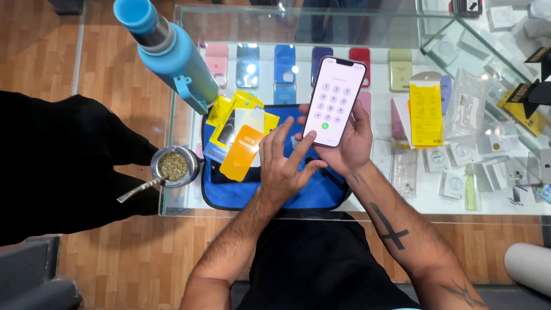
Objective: Cleaning a smartphone screen with a cloth and testing the touchscreen interface.
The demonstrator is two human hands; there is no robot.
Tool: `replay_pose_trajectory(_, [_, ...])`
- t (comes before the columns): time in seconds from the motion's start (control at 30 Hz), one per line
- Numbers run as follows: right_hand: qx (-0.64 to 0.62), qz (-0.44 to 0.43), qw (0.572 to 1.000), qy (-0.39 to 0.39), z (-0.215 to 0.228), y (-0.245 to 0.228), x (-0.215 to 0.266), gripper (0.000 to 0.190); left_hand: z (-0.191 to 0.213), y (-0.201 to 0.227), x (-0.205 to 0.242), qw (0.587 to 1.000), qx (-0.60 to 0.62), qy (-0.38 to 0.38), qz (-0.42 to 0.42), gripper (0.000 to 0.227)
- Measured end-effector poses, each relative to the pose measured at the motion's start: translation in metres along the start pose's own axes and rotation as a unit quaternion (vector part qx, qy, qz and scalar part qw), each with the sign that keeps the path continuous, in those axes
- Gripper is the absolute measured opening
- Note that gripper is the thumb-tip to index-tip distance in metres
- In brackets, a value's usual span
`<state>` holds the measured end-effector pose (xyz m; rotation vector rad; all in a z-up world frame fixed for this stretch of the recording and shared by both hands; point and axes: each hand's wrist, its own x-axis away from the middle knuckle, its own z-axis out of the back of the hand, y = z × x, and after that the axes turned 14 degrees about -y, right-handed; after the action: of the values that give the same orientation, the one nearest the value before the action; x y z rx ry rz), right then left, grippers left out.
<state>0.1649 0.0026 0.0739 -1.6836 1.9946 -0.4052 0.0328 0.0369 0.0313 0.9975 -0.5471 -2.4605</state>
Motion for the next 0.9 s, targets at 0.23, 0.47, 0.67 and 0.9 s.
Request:
replay_pose_trajectory(0.23, [0.016, -0.006, 0.999, 0.05, 0.002, -0.003, -0.002, 0.057, -0.001, 0.001, 0.0, 1.0, 0.015, 0.001, 0.009, 0.058])
replay_pose_trajectory(0.47, [0.016, -0.01, 0.999, 0.048, 0.001, 0.002, -0.013, 0.058, 0.007, -0.004, -0.008, 0.999, 0.018, -0.003, 0.029, 0.057])
replay_pose_trajectory(0.67, [0.064, 0.043, 0.997, -0.01, 0.024, -0.009, -0.031, 0.056, 0.001, -0.034, -0.033, 0.993, 0.011, 0.118, 0.006, 0.032])
replay_pose_trajectory(0.9, [0.155, 0.071, 0.981, 0.087, 0.011, -0.02, -0.02, 0.075, -0.02, -0.038, -0.059, 0.993, 0.061, 0.097, -0.009, 0.042])
